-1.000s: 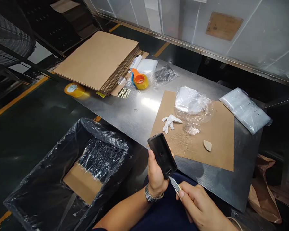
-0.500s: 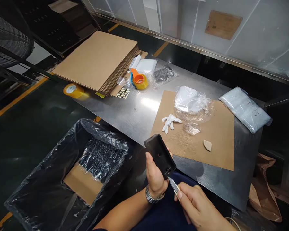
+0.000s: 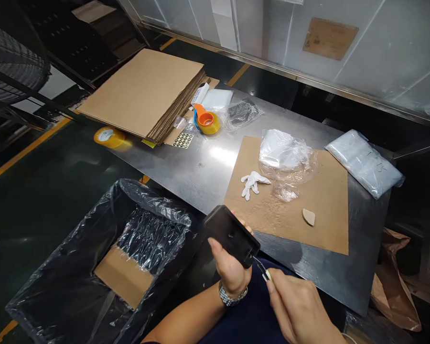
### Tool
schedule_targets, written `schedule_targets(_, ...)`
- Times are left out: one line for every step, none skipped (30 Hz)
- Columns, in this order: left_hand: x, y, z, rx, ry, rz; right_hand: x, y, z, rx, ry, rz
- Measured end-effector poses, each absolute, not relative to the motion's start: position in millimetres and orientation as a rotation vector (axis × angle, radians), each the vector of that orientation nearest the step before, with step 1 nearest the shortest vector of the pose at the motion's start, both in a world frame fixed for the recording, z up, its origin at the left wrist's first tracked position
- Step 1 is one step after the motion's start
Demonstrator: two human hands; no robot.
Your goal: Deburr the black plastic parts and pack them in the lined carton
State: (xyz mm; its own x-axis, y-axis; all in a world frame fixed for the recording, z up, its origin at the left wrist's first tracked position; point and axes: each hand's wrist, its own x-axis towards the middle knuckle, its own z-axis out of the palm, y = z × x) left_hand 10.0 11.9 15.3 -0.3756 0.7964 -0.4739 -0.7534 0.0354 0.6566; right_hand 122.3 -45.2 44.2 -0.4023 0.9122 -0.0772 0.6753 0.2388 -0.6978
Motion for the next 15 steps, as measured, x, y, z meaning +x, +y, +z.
schedule_targets(9.9, 12.0, 15.5, 0.062, 1.066, 1.652, 122.3, -45.8, 43.8, -1.441, -2.242, 0.676)
schedule_targets(9.6, 11.9, 15.4, 0.069, 1.068, 1.667, 121.9, -46.3, 43.5, -1.419, -2.290, 0.447)
schedule_targets(9.2, 11.8, 15.1, 0.077, 1.073, 1.679, 121.1, -46.6, 43.4, -1.402, -2.329, 0.272)
schedule_targets(8.7, 11.7, 14.8, 0.085, 1.079, 1.691, 119.9, -46.7, 43.5, -1.387, -2.362, 0.147)
schedule_targets(8.2, 11.6, 14.3, 0.091, 1.084, 1.703, 118.5, -46.8, 43.9, -1.373, -2.391, 0.062)
schedule_targets(7.8, 11.6, 13.9, 0.095, 1.084, 1.715, 117.0, -46.8, 44.4, -1.360, -2.419, 0.009)
schedule_targets(7.5, 11.6, 13.6, 0.097, 1.081, 1.724, 115.4, -46.7, 44.8, -1.348, -2.442, -0.025)
schedule_targets(7.4, 11.7, 13.4, 0.100, 1.076, 1.735, 113.9, -46.7, 45.2, -1.338, -2.458, -0.049)
schedule_targets(7.4, 11.8, 13.3, 0.106, 1.074, 1.746, 112.6, -46.7, 45.5, -1.329, -2.469, -0.065)
schedule_targets(7.5, 11.9, 13.2, 0.116, 1.074, 1.759, 111.6, -46.6, 45.5, -1.323, -2.478, -0.075)
schedule_targets(7.6, 11.9, 13.2, 0.128, 1.075, 1.771, 110.8, -46.5, 45.4, -1.321, -2.486, -0.082)
schedule_targets(7.7, 11.9, 13.3, 0.138, 1.075, 1.780, 110.3, -46.4, 45.1, -1.322, -2.491, -0.086)
schedule_targets(7.8, 12.0, 13.4, 0.146, 1.074, 1.788, 110.0, -46.2, 44.7, -1.323, -2.495, -0.088)
schedule_targets(7.8, 12.1, 13.6, 0.151, 1.072, 1.793, 109.9, -46.0, 44.4, -1.321, -2.502, -0.086)
schedule_targets(7.8, 12.4, 13.8, 0.155, 1.070, 1.797, 109.7, -45.8, 44.1, -1.318, -2.507, -0.084)
